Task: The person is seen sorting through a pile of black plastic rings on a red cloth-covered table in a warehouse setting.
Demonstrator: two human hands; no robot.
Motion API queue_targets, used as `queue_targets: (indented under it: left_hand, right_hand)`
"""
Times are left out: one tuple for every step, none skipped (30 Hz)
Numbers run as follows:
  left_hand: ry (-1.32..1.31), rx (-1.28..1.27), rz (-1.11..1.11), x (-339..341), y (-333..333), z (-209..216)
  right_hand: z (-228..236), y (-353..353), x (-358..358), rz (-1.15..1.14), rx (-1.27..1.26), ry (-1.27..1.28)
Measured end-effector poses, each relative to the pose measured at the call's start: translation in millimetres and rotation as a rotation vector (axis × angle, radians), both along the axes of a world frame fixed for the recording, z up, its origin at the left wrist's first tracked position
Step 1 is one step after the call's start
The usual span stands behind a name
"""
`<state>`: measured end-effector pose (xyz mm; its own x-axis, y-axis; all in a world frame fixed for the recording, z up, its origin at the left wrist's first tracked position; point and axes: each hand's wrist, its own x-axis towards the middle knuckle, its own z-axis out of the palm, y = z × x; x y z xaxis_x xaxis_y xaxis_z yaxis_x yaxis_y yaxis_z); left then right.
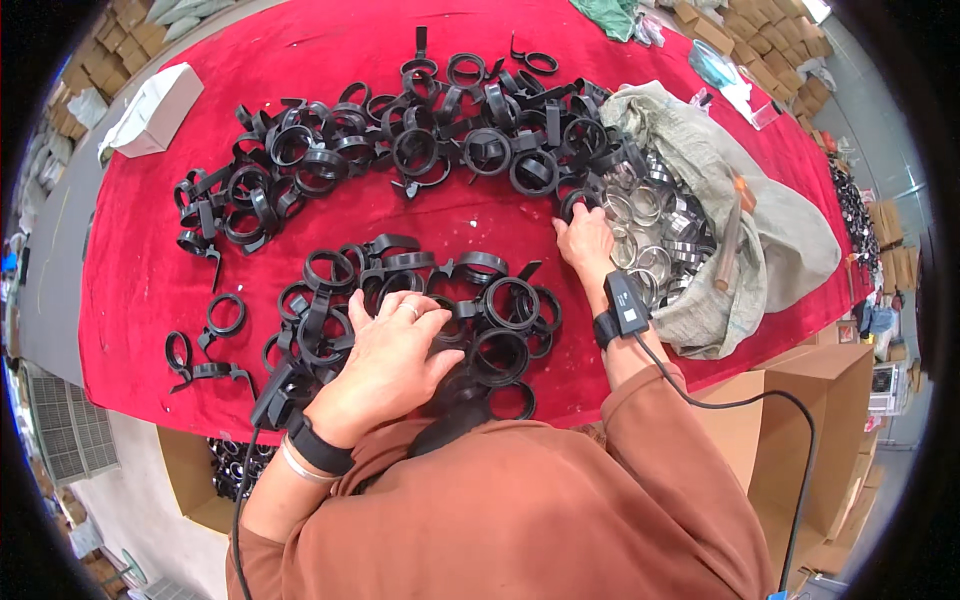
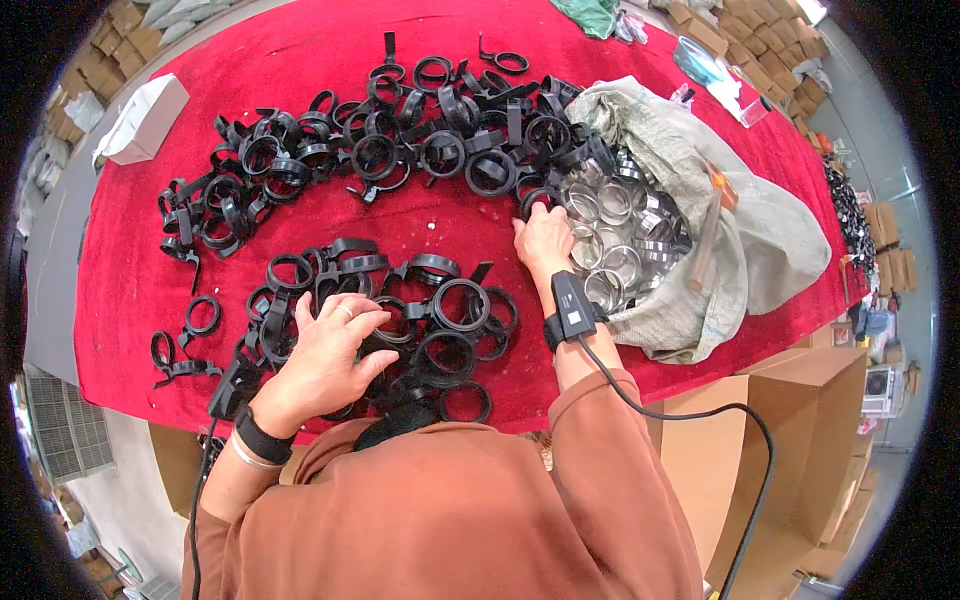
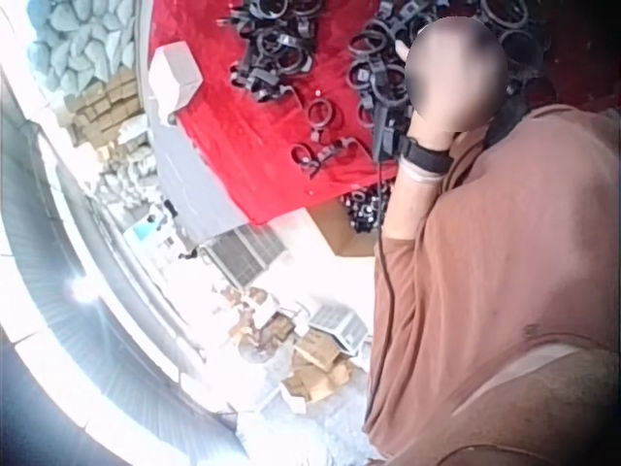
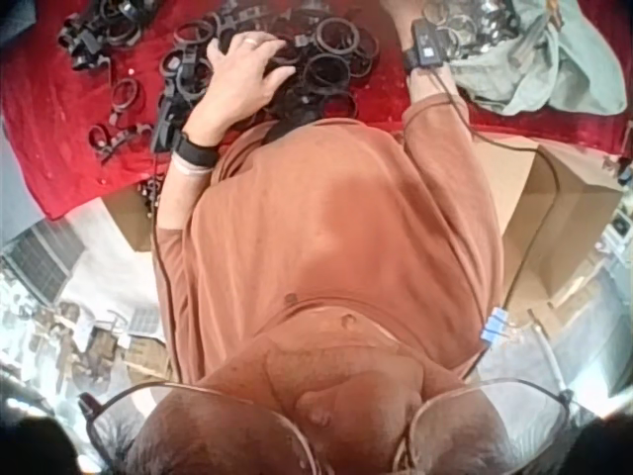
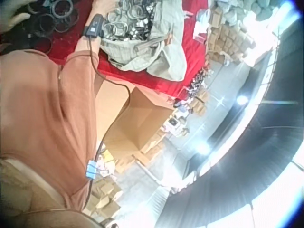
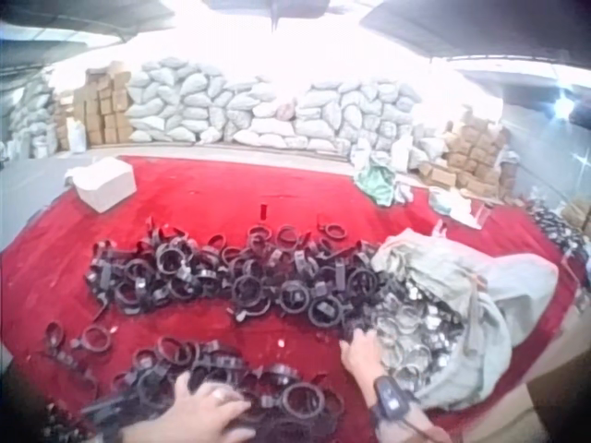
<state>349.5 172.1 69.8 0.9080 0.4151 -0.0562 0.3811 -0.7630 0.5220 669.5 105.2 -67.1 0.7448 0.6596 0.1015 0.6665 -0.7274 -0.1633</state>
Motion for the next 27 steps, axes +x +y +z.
queue_targets:
  left_hand:
    - [-0.001, -0.023, 0.029, -3.6, 1.2, -1.3]
    - [0.001, -0.021, 0.038, -5.7, 2.7, -2.2]
    - [-0.033, -0.07, 0.075, -7.2, 4.3, -3.1]
    - [-0.072, -0.121, 0.109, -7.7, 5.7, -3.5]
    - [-0.071, -0.121, 0.119, -7.5, 7.2, -5.1]
    - [-0.17, -0.177, 0.171, -5.7, 8.9, -7.7]
    - [-0.27, -0.234, 0.218, -3.6, 10.0, -9.4]
    - [-0.325, -0.177, 0.205, -1.5, 10.7, -11.5]
    - [-0.318, -0.177, 0.212, 1.7, 11.0, -11.1]
    - [-0.401, -0.125, 0.2, 7.4, 11.1, -11.2]
    - [-0.475, -0.067, 0.196, 10.7, 12.0, -11.0]
    - [-0.481, 0.039, 0.152, 10.3, 15.4, -11.0]
    - [-0.499, 0.027, 0.151, 14.1, 15.1, -10.2]
    - [-0.519, -0.018, 0.135, 17.0, 14.8, -11.0]
    - [-0.538, -0.062, 0.121, 16.7, 15.6, -12.7]
    - [-0.531, -0.058, 0.123, 14.9, 17.5, -13.3]
    - [-0.505, 0.041, 0.11, 12.1, 19.6, -13.9]
    - [-0.478, 0.139, 0.097, 9.0, 21.3, -13.5]
    - [-0.473, 0.142, 0.1, 6.2, 22.4, -11.8]
    - [-0.465, 0.143, 0.118, 3.4, 23.4, -8.6]
    - [-0.457, 0.143, 0.136, 0.8, 24.1, -5.2]
    - [-0.462, 0.105, 0.172, -1.8, 23.7, -1.8]
    - [-0.46, 0.111, 0.181, -5.5, 26.4, -5.2]
    - [-0.507, 0.028, 0.223, -9.7, 30.7, -11.9]
    - [-0.552, -0.055, 0.261, -12.5, 33.3, -12.4]
    - [-0.577, -0.682, 0.429, -14.5, 30.5, -6.5]
    - [-0.633, -0.864, 0.447, -16.3, 34.4, -8.3]
  right_hand:
    - [3.0, 5.8, -4.1, -0.03, -0.009, 0.007]
    - [7.7, 5.8, -7.1, -0.024, 0.038, -0.003]
    - [13.4, 3.0, -9.7, -0.048, 0.098, 0.017]
    - [21.3, -2.2, -14.8, -0.06, 0.168, -0.001]
    - [27.2, -6.7, -21.4, -0.065, 0.24, -0.013]
    - [36.0, -13.9, -28.1, -0.055, 0.24, -0.009]
    - [48.7, -24.2, -35.5, 0.022, 0.336, 0.11]
    - [62.7, -33.3, -44.9, 0.096, 0.433, 0.231]
    - [75.6, -39.8, -55.6, 0.1, 0.431, 0.241]
    - [91.1, -46.7, -65.0, 0.192, 0.527, 0.584]
    - [107.4, -49.3, -74.1, 0.29, 0.617, 0.94]
    - [133.4, -49.2, -84.5, 0.321, 0.526, 1.187]
    - [155.3, -50.6, -91.9, 0.335, 0.428, 1.423]
    - [165.8, -47.4, -100.9, 0.346, 0.448, 1.57]
    - [162.7, -45.1, -103.0, 0.35, 0.448, 1.582]
    - [160.5, -42.3, -103.2, 0.334, 0.426, 1.66]
    - [158.3, -40.3, -104.3, 0.319, 0.402, 1.738]
    - [156.2, -38.7, -107.8, 0.331, 0.426, 1.776]
    - [153.0, -38.1, -108.7, 0.335, 0.425, 1.781]
    - [149.5, -37.7, -108.3, 0.338, 0.435, 1.883]
    - [147.9, -36.7, -108.5, 0.34, 0.445, 1.983]
    - [151.4, -33.2, -109.4, 0.302, 0.425, 1.982]
    - [151.1, -30.4, -112.9, 0.311, 0.418, 1.985]
    - [150.4, -27.7, -117.8, 0.362, 0.462, 1.661]
    - [148.3, -25.5, -121.5, 0.4, 0.501, 1.336]
    - [137.2, -26.3, -116.5, 0.469, 0.411, 0.985]
    - [138.3, -28.9, -114.6, 0.477, 0.412, 0.989]
